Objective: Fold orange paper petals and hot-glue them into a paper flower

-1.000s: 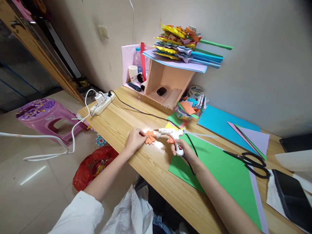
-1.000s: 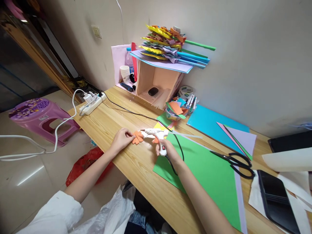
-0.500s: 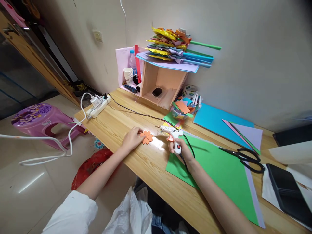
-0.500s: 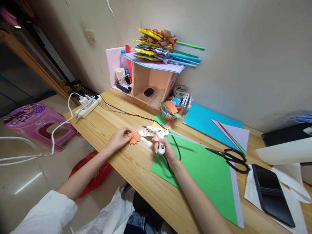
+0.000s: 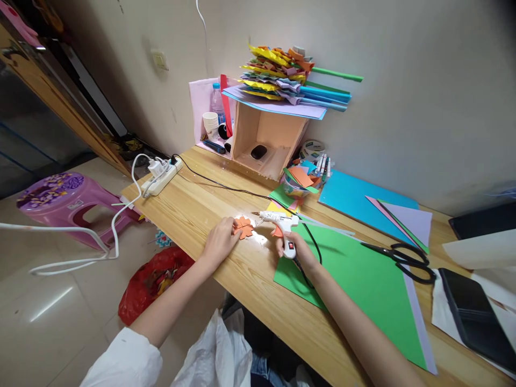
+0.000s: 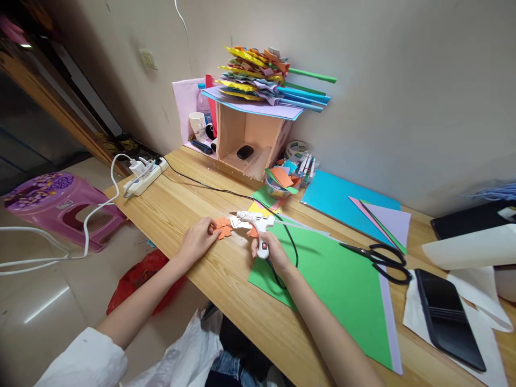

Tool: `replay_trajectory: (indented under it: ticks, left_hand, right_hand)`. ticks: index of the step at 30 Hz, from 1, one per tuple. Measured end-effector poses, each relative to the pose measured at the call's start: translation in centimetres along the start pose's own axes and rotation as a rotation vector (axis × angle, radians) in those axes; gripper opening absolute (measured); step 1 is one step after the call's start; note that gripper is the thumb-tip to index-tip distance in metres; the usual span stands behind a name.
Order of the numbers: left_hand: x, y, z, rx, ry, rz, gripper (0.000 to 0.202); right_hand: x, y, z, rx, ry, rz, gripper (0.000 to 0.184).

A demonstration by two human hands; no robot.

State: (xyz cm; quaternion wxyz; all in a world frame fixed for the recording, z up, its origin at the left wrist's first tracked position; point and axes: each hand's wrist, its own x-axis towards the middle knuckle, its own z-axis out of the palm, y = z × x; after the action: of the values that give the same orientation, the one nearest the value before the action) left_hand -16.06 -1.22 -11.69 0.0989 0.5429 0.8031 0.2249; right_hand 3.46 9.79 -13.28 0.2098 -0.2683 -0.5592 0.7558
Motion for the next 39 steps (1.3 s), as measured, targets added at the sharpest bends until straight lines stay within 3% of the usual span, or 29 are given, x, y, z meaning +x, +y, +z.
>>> replay_trajectory:
  ticks: [4, 10, 21, 31, 39]
  left_hand:
    - [0.5, -0.3, 0.1, 0.031, 0.051, 0.110, 0.013]
    - [0.8, -0.1, 0.3, 0.125, 0.001, 0.136, 0.018]
    - [1.0, 0.6, 0.2, 0.178, -0.044, 0.096, 0.023]
    - [1.5, 1.4, 0.1, 0.210, -0.046, 0.036, 0.023]
    - [0.8, 1.2, 1.0, 0.179, 0.074, 0.013, 0.021]
  right_hand:
    - [-0.2, -0.3, 0.8, -0.106, -0.015, 0.016, 0.038]
    - [-0.2, -0.1, 1.0, -0.159, -0.014, 0.027, 0.039]
    - [-0.6, -1.4, 2.0, -0.264, 0.008, 0.044, 0.040]
    - [-0.2, 0.0, 1.2, -0.241, -0.010, 0.032, 0.038]
    - [-0.3, -0.5, 1.4, -0.283, -0.007, 0.050, 0.036]
